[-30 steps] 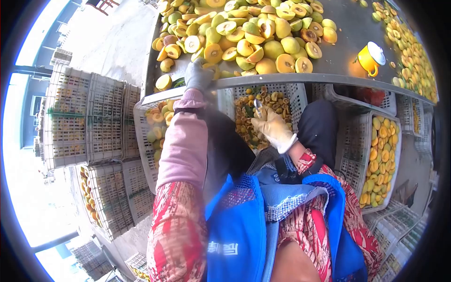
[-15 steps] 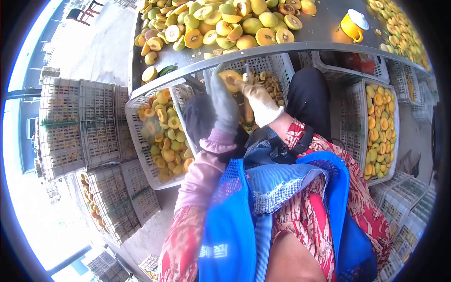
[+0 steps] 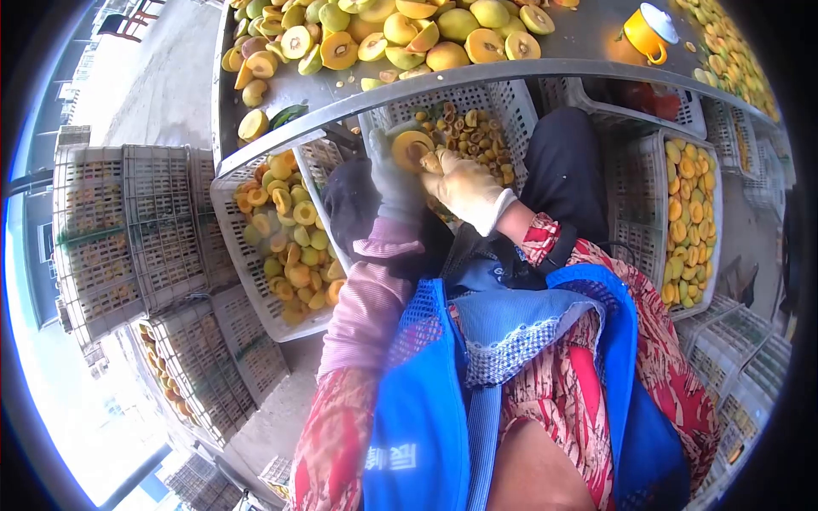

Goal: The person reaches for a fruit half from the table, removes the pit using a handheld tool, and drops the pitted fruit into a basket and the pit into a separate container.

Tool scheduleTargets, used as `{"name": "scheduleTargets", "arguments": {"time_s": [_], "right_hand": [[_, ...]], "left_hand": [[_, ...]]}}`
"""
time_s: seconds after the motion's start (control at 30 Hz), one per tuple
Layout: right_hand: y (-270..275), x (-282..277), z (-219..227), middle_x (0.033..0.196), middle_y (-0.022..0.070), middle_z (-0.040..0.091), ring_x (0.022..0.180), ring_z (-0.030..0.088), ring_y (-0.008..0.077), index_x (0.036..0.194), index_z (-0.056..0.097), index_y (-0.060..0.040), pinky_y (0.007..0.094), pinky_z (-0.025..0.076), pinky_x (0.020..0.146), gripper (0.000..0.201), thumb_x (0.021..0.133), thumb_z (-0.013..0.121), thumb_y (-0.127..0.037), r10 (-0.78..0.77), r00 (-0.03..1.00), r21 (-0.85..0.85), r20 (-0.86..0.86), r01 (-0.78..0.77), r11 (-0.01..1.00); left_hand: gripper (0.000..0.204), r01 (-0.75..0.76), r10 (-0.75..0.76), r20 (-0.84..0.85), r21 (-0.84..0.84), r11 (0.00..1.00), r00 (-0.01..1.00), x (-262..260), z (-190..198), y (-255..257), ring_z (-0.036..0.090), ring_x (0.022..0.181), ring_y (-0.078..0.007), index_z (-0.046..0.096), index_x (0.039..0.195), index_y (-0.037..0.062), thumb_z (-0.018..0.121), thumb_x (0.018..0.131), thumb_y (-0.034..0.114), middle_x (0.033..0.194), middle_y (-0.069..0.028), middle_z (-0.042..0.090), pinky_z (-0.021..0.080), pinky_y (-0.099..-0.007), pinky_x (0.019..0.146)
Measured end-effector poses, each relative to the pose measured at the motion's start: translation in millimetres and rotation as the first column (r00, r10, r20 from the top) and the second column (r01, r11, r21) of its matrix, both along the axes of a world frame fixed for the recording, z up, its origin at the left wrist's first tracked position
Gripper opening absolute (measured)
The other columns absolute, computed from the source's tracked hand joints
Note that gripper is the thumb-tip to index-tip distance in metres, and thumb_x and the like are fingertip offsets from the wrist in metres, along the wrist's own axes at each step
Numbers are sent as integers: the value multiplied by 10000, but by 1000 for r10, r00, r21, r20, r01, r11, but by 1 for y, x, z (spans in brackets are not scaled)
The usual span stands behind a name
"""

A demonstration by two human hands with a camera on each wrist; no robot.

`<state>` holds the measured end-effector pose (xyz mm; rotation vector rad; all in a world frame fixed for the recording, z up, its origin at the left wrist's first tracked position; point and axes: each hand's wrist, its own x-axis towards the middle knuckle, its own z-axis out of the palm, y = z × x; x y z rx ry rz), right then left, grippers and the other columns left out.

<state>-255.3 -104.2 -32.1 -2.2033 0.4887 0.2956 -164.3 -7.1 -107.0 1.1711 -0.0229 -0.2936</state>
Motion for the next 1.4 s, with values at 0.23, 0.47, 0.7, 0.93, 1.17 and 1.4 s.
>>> {"name": "scheduleTargets", "arguments": {"time_s": [0.23,0.47,0.7,0.93,1.17,1.4], "right_hand": [[-2,8,-52,962,277,620,964,588,425,1066,523,35,454,460,843,477,865,543,-397,50,992,113,120,-64,992],[-12,8,-29,952,265,630,940,612,381,1043,575,47,403,471,814,412,854,558,-318,43,999,423,-24,-29,906],[-24,11,-17,757,156,644,714,607,206,937,620,61,333,475,672,343,850,561,-265,100,988,595,-117,-11,804],[-14,12,-33,795,183,660,754,650,275,938,644,21,359,503,699,293,846,533,-234,257,957,233,-134,-222,947],[-30,5,-7,772,174,654,693,621,322,756,640,5,365,487,647,260,849,507,-198,313,938,441,-149,-220,870],[-33,0,-8,571,-16,463,441,451,124,671,576,-71,276,381,408,239,858,567,-219,237,923,860,-304,158,485]], "left_hand": [[445,-78,53,159,158,984,986,14,-60,7,604,845,-317,480,1174,-59,562,810,183,968,-170,630,491,-368,814],[712,2,-30,171,160,987,985,4,-17,3,596,923,-354,347,1330,-67,693,717,45,1038,-215,609,480,-390,855],[528,4,-89,271,300,954,958,11,-30,3,616,921,-263,407,1293,-18,547,851,234,1055,-154,616,512,-349,801],[486,160,-190,19,461,873,982,-4,15,7,601,881,-184,493,1237,14,491,941,400,1067,-96,607,505,-302,747],[455,37,-5,-103,316,948,995,-9,46,-17,600,872,-164,512,1260,-8,507,939,315,1006,-84,633,479,-273,775],[300,68,-39,-135,211,975,990,-18,59,-16,587,745,-98,644,990,-62,581,906,218,865,-54,648,455,-223,689]]}}
